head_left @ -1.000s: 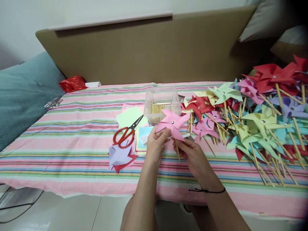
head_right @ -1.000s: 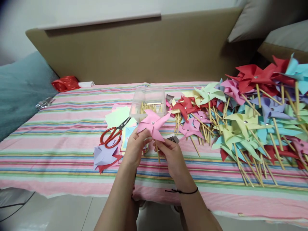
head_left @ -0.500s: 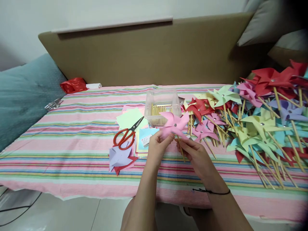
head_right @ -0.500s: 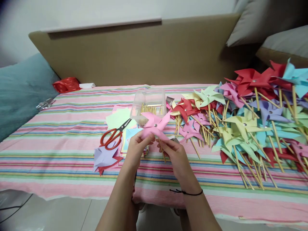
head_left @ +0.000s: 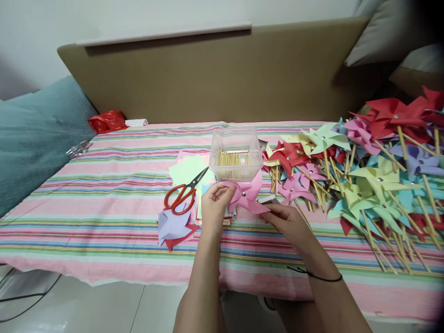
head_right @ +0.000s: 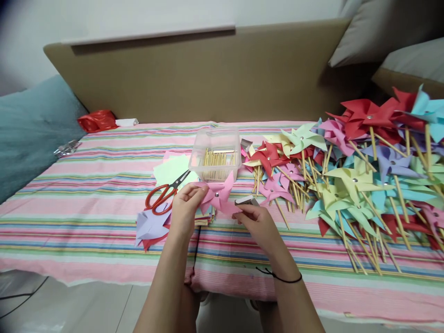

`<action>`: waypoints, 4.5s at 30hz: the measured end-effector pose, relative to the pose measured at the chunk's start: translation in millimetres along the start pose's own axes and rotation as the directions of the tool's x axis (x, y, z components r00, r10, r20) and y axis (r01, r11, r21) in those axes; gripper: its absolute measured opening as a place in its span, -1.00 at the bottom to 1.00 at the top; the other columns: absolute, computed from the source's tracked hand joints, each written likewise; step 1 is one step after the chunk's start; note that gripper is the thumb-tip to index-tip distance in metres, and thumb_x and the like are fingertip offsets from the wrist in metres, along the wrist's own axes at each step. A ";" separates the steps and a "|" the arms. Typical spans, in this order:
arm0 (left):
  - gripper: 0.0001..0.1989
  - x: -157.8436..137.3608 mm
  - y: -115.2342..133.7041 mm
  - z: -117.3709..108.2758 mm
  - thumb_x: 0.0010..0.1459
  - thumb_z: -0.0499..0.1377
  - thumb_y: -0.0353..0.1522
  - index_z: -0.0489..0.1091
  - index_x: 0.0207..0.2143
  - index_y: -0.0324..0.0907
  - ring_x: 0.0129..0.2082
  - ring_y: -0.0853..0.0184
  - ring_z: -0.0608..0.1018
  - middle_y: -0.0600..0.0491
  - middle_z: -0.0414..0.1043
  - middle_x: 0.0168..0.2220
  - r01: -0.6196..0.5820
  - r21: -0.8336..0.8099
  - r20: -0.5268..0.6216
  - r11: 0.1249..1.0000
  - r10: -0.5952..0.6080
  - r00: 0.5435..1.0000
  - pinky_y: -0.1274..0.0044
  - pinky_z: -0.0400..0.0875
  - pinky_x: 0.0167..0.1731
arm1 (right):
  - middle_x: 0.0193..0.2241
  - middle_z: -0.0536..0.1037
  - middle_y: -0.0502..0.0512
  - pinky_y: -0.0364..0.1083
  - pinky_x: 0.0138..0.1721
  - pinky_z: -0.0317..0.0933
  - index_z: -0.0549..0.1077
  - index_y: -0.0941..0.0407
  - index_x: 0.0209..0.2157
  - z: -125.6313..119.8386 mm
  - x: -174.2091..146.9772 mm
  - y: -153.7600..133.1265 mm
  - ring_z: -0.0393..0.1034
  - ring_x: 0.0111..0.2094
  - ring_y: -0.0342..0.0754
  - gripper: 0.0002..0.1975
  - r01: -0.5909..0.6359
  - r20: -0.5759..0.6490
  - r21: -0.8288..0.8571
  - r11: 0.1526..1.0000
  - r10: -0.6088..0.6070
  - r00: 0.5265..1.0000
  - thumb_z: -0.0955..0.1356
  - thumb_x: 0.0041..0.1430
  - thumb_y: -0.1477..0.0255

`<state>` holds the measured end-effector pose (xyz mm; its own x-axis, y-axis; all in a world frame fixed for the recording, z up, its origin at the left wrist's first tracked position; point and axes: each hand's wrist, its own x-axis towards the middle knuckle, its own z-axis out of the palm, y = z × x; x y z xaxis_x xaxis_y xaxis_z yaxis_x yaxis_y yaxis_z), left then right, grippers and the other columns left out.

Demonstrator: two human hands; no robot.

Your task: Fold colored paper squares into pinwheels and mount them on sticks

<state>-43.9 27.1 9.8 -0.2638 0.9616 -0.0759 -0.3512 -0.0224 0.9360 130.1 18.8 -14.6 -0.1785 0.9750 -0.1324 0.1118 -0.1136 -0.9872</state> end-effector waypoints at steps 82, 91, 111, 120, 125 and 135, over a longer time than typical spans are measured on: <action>-0.49 4.8 -0.5 -8.1 -0.22 0.40 -0.38 0.26 -0.21 -0.15 -0.48 0.45 0.54 0.11 0.48 -0.34 0.006 0.034 0.010 0.999 -0.006 1.000 0.59 0.37 -0.40 | -0.35 0.53 0.10 -0.01 -0.26 0.22 0.57 0.10 -0.23 -9.0 -1.6 1.7 0.37 -0.29 -0.02 -0.80 0.541 -0.051 -0.624 0.564 -0.720 0.692 0.32 0.21 0.57; -0.46 8.4 -2.4 -11.9 -0.29 0.43 -0.37 0.30 -0.22 -0.16 -0.45 0.41 0.58 0.10 0.48 -0.34 0.005 0.104 0.012 0.995 -0.006 1.000 0.59 0.40 -0.39 | -0.34 0.55 0.08 0.02 -0.24 0.22 0.58 0.05 -0.24 -10.1 -0.3 4.6 0.39 -0.28 0.00 -0.80 0.506 -0.042 -0.631 0.588 -0.678 0.734 0.31 0.22 0.50; -0.60 10.9 4.4 -14.8 0.09 0.13 -0.05 0.34 -0.25 -0.20 -0.35 0.34 0.57 -0.06 0.52 -0.24 0.024 -0.004 -0.146 1.000 -0.025 0.989 0.53 0.44 -0.39 | -0.38 0.60 0.07 -0.07 -0.40 0.30 0.61 0.06 -0.31 -8.3 -1.7 2.1 0.44 -0.38 -0.05 -0.84 0.247 -0.360 -0.022 0.969 -0.238 0.902 0.43 0.05 0.33; -0.75 -4.0 -11.9 15.2 -0.04 0.28 -0.29 0.46 -0.27 -0.19 -0.31 0.34 0.52 0.00 0.51 -0.31 0.079 0.139 0.248 0.987 -0.111 0.962 0.54 0.38 -0.33 | -0.48 0.58 0.06 -0.15 -0.53 0.25 0.60 0.11 -0.38 16.2 1.5 -1.2 0.35 -0.54 -0.16 -0.74 0.088 -0.336 0.422 0.902 0.066 0.940 0.52 -0.15 0.28; -0.81 -8.5 -17.7 27.9 -0.02 0.27 -0.24 0.49 -0.42 -0.20 -0.50 0.39 0.42 0.10 0.40 -0.52 0.089 0.132 0.325 0.987 -0.128 0.937 0.54 0.33 -0.42 | -0.55 0.53 0.03 -0.13 -0.52 0.29 0.59 0.14 -0.36 26.7 1.4 -4.3 0.35 -0.56 -0.15 -0.73 0.083 -0.262 0.368 0.926 0.017 0.965 0.48 -0.08 0.25; -0.77 1.8 -19.5 15.8 -0.09 0.32 -0.26 0.54 -0.40 -0.22 -0.38 0.37 0.49 0.06 0.49 -0.43 0.065 0.006 -0.014 0.998 -0.065 0.998 0.52 0.37 -0.29 | -0.52 0.58 0.07 -0.10 -0.43 0.33 0.58 0.13 -0.44 33.6 -3.2 -5.6 0.44 -0.48 -0.07 -0.81 0.125 -0.174 0.151 0.981 -0.098 0.980 0.46 -0.04 0.29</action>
<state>-23.3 33.5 -3.1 -0.2534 0.9570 -0.1416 -0.3625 0.0418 0.9311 97.2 9.9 -11.7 -0.0159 0.9997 -0.0180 -0.0606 -0.0189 -0.9980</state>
